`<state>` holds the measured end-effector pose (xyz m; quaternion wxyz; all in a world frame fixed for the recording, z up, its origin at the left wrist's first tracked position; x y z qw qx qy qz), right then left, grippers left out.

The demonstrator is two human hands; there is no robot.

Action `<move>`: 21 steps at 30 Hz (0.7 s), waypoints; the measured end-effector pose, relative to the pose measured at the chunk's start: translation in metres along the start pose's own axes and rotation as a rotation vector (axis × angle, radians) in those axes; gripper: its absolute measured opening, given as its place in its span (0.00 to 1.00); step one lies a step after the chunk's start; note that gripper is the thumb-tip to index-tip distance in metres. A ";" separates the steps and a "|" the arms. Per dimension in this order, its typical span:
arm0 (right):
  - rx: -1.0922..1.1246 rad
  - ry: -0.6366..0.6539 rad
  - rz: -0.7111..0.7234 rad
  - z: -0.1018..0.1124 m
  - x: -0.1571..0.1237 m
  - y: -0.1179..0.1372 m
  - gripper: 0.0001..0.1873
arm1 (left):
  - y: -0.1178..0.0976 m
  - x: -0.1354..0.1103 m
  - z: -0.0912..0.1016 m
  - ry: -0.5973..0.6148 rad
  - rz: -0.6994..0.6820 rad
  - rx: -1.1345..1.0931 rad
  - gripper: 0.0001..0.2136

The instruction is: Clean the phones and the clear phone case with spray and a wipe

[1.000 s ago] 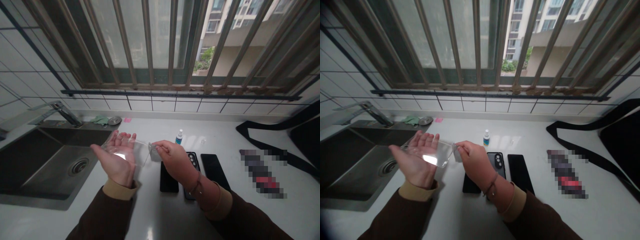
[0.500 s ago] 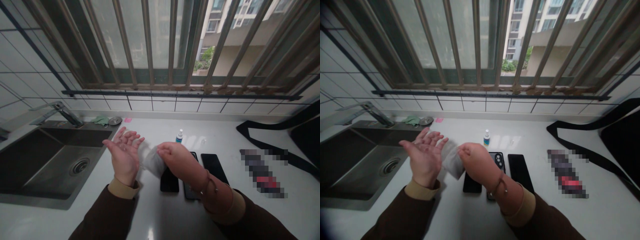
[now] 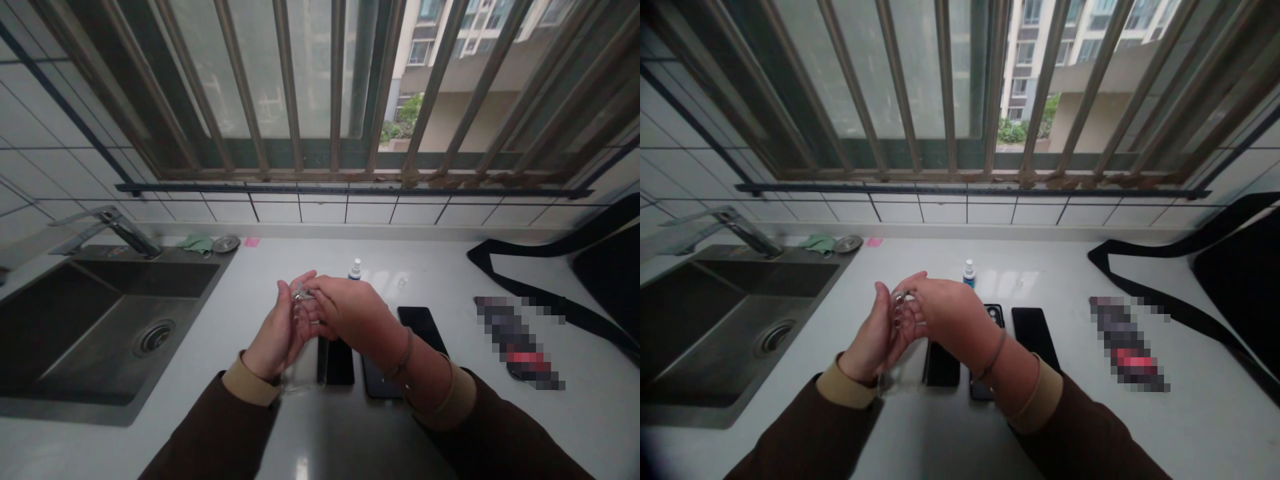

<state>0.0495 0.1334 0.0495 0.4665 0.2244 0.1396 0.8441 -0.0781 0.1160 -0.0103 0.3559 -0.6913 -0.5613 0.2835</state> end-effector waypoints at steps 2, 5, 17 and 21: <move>-0.004 0.008 -0.051 0.007 0.002 -0.008 0.12 | -0.003 0.002 0.001 0.018 0.011 -0.008 0.39; 0.066 0.018 -0.065 0.008 0.002 -0.012 0.15 | -0.001 0.004 0.003 0.036 0.056 -0.030 0.36; 0.217 -0.172 0.044 -0.004 -0.006 -0.002 0.18 | 0.010 0.005 0.009 -0.034 0.168 -0.104 0.25; 0.270 -0.351 0.033 -0.002 -0.011 -0.009 0.17 | 0.016 0.009 0.022 -0.159 0.199 -0.123 0.15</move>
Point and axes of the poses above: each hand's wrist, its own x-axis towards the middle knuckle, its own z-axis out of the back of the hand, y = z × x, the point moved 4 cm from there along x, towards the middle knuckle, and after that the axes turned 7 degrees about -z, right-handed, at the moved point
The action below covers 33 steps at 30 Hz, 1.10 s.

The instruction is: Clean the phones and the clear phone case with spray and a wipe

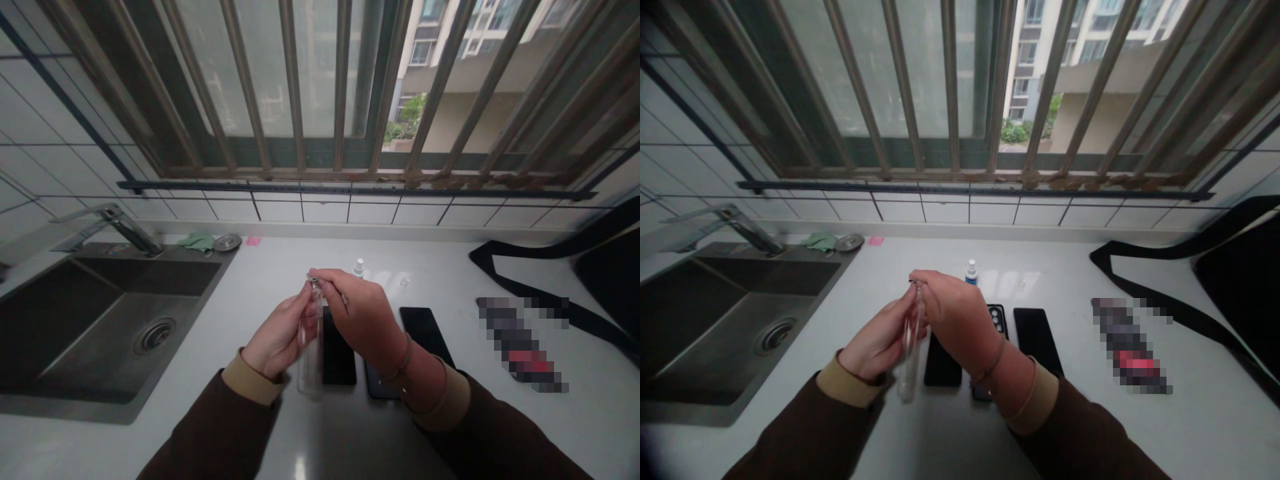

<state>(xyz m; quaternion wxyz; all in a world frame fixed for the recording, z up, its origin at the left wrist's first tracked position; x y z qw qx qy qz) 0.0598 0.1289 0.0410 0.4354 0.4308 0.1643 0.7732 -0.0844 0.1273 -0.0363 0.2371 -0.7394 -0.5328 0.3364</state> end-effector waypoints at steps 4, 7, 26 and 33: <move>0.006 0.077 0.013 -0.006 0.000 0.000 0.17 | -0.008 0.004 0.001 -0.139 -0.056 -0.130 0.08; 0.045 0.209 0.042 -0.012 0.000 0.003 0.16 | -0.021 0.006 0.000 -0.253 -0.139 -0.209 0.14; 0.120 0.232 -0.353 0.048 0.018 -0.012 0.12 | -0.043 0.014 0.038 -0.309 -0.339 0.451 0.15; 0.009 0.312 -0.327 0.061 0.014 0.001 0.11 | -0.045 0.024 0.060 -0.320 -0.380 1.042 0.12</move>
Point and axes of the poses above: each hand's wrist, its own x-axis towards the middle knuckle, its own z-axis out of the back of the hand, y = z × x, the point moved 4 cm from there along x, towards the middle knuckle, and after that the axes turned 7 degrees about -z, right-handed, at the moved point
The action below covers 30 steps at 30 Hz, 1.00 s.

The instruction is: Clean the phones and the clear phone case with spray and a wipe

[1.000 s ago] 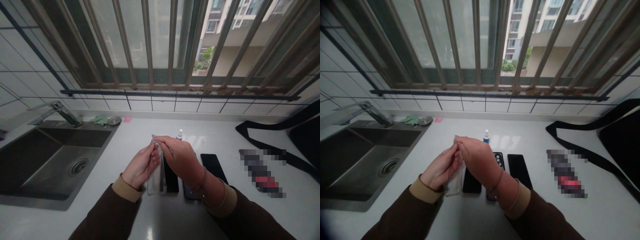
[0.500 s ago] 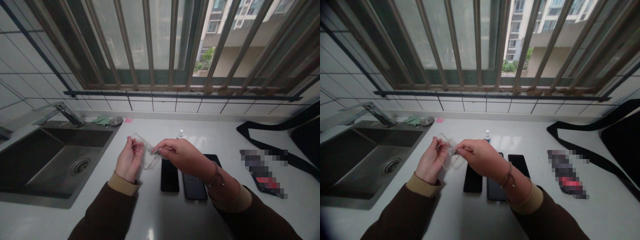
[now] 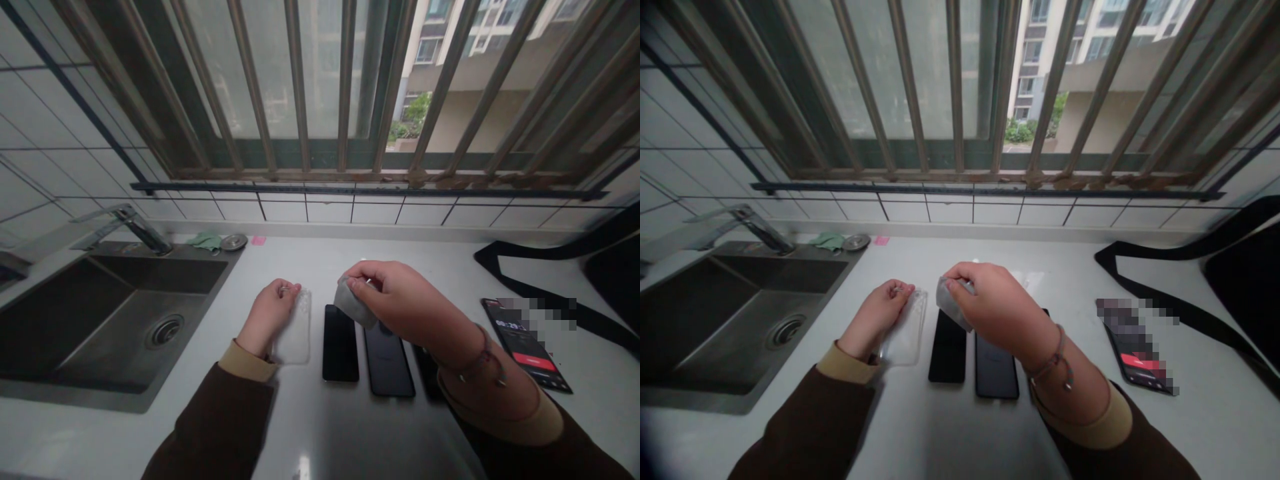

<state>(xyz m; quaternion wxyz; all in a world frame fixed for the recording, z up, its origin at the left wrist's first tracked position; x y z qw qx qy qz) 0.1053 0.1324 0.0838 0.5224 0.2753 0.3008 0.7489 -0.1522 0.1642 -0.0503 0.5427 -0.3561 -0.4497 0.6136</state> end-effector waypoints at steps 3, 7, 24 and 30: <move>0.005 0.024 0.006 -0.004 -0.007 -0.001 0.11 | 0.000 0.005 0.000 0.005 -0.070 0.201 0.11; 0.023 0.109 -0.006 -0.013 -0.028 -0.006 0.11 | -0.003 0.005 -0.003 0.021 -0.153 0.400 0.09; 0.092 0.783 0.365 -0.120 -0.094 -0.027 0.14 | -0.029 -0.013 -0.030 0.220 -0.543 0.655 0.16; 0.030 0.778 0.380 -0.124 -0.094 -0.034 0.13 | -0.031 -0.029 -0.058 0.473 -0.547 0.610 0.20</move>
Point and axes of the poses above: each hand's wrist, its own x-axis towards the middle knuckle, its own z-axis out of the back of the hand, y = z × x, the point moved 4 cm from there along x, towards the middle knuckle, and after that the axes turned 7 degrees about -z, right-handed, at the moved point
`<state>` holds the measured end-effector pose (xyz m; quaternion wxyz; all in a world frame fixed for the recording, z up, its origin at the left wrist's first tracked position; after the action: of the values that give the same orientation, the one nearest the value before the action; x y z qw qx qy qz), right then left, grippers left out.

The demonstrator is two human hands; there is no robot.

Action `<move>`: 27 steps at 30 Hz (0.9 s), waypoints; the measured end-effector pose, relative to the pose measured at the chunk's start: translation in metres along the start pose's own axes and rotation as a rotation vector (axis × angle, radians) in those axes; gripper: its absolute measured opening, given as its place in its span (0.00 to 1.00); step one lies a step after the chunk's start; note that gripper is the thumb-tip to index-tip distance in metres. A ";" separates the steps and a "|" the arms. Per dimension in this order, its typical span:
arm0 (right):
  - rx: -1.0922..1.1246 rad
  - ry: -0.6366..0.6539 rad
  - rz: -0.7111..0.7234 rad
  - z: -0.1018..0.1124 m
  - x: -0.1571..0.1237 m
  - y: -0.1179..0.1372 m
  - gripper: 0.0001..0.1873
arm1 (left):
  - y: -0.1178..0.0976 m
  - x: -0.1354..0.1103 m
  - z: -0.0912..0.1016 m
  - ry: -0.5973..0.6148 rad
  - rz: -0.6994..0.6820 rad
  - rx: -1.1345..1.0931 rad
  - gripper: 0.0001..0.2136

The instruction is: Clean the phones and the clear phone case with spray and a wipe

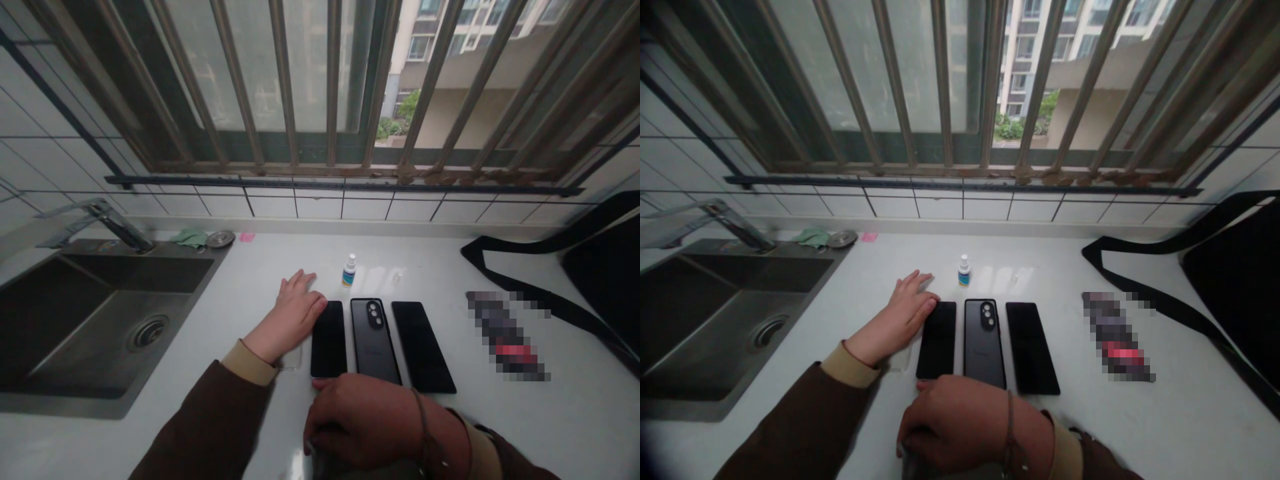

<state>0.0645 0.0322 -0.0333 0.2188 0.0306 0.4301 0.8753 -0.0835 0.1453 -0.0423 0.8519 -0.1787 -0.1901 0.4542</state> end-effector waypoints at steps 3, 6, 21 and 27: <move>-0.008 0.006 -0.013 -0.001 0.002 0.000 0.13 | 0.002 0.002 -0.001 -0.032 0.028 -0.059 0.18; -0.005 0.006 -0.022 0.001 0.003 0.002 0.13 | 0.002 0.003 0.007 -0.130 0.029 -0.129 0.15; 0.098 0.003 -0.025 -0.002 0.002 -0.008 0.12 | -0.055 -0.018 -0.002 0.196 0.026 -1.618 0.25; 0.604 -0.077 -0.079 0.002 0.003 -0.010 0.11 | -0.037 -0.010 0.007 -0.252 0.334 -1.835 0.21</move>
<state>0.0664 0.0401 -0.0404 0.2499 0.1105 0.6629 0.6970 -0.0659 0.1189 -0.0200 0.2752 -0.7547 -0.5364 0.2590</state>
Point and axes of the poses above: each hand's wrist, its own x-axis towards the middle knuckle, its own z-axis out of the back of the hand, y = z × x, the point moved 4 cm from there along x, towards the middle knuckle, and after that the axes turned 7 degrees about -z, right-handed, at the moved point
